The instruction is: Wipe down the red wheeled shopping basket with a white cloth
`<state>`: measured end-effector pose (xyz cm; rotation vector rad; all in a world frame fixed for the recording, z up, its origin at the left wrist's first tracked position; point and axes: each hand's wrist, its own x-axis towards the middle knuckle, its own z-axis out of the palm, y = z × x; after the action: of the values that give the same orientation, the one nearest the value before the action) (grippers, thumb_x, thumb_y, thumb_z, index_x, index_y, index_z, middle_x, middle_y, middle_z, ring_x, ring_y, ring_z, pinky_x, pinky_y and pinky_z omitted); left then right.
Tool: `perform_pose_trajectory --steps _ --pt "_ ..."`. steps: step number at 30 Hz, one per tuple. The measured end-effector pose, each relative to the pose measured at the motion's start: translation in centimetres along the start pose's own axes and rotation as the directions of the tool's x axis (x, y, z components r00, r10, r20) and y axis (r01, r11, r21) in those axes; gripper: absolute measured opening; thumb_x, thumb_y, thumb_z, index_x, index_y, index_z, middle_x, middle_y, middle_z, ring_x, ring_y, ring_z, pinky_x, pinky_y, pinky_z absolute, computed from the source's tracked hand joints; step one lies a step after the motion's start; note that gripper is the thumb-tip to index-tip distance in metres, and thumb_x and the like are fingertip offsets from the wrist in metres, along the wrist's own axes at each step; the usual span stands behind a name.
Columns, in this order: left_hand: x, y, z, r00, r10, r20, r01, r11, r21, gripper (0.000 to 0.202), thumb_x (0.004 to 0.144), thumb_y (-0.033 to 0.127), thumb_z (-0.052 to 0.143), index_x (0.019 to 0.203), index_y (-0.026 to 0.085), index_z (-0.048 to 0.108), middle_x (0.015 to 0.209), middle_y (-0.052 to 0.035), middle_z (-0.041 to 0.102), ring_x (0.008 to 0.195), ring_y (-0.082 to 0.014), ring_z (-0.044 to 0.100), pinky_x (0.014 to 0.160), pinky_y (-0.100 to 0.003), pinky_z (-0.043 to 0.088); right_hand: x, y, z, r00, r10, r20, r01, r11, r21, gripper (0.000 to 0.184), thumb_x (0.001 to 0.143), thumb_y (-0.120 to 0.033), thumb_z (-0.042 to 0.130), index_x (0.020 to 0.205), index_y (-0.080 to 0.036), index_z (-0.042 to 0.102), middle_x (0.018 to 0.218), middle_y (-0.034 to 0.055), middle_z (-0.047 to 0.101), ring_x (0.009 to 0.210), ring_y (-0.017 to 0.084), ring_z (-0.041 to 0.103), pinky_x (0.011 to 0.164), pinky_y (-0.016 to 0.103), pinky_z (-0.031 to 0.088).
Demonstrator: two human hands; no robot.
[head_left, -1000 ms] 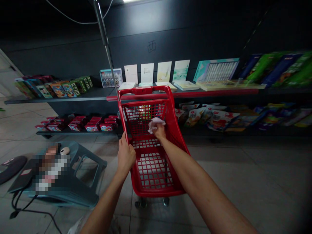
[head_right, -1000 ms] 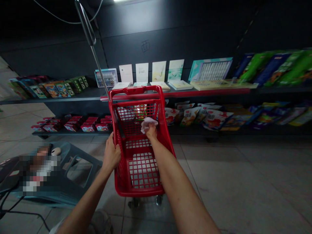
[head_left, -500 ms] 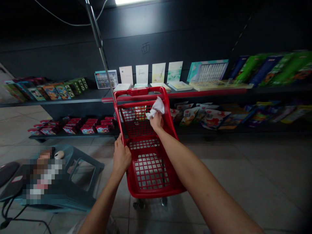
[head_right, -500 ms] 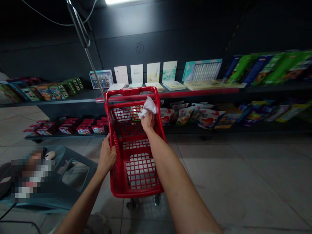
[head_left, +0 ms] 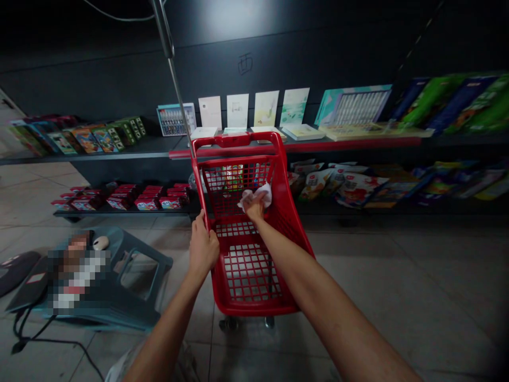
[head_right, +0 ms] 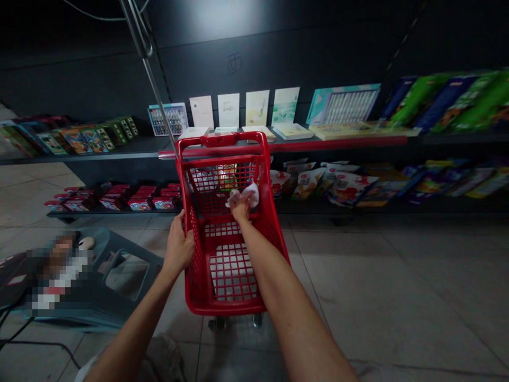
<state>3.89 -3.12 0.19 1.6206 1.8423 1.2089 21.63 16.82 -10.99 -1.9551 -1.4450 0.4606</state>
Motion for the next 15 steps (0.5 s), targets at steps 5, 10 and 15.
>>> perform_pose_trajectory --steps 5,10,15 --pt "-0.2 0.0 0.2 1.0 -0.001 -0.002 0.001 1.0 -0.007 0.064 0.089 0.013 0.047 0.153 0.018 0.042 0.155 -0.0159 0.05 0.147 -0.0282 0.048 0.125 -0.049 0.037 1.3 -4.6 -2.0 0.988 0.038 -0.15 -0.004 0.975 0.22 0.046 0.092 -0.028 0.057 0.134 -0.011 0.05 0.119 0.0194 0.071 0.111 0.029 0.067 0.099 0.039 0.051" --pt "-0.3 0.1 0.3 1.0 -0.016 -0.007 0.016 1.0 -0.009 0.064 0.089 0.013 0.048 0.152 0.018 0.043 0.156 -0.0149 0.05 0.146 -0.0277 0.049 0.125 -0.047 0.037 1.6 -6.7 -4.2 0.912 -0.188 -0.365 0.269 0.945 0.185 0.033 0.092 -0.024 0.052 0.123 -0.015 0.06 0.138 0.0208 0.053 0.128 0.027 0.056 0.11 0.038 0.046" --pt "-0.4 0.1 0.3 1.0 -0.002 0.002 0.002 1.0 0.005 0.062 0.089 0.013 0.047 0.152 0.018 0.043 0.154 -0.0152 0.051 0.146 -0.0274 0.049 0.125 -0.046 0.038 -0.2 -7.3 -2.4 0.936 -0.218 -0.278 0.288 0.926 0.245 0.031 0.086 -0.024 0.059 0.115 -0.016 0.065 0.128 0.0176 0.058 0.126 0.028 0.053 0.112 0.043 0.043"
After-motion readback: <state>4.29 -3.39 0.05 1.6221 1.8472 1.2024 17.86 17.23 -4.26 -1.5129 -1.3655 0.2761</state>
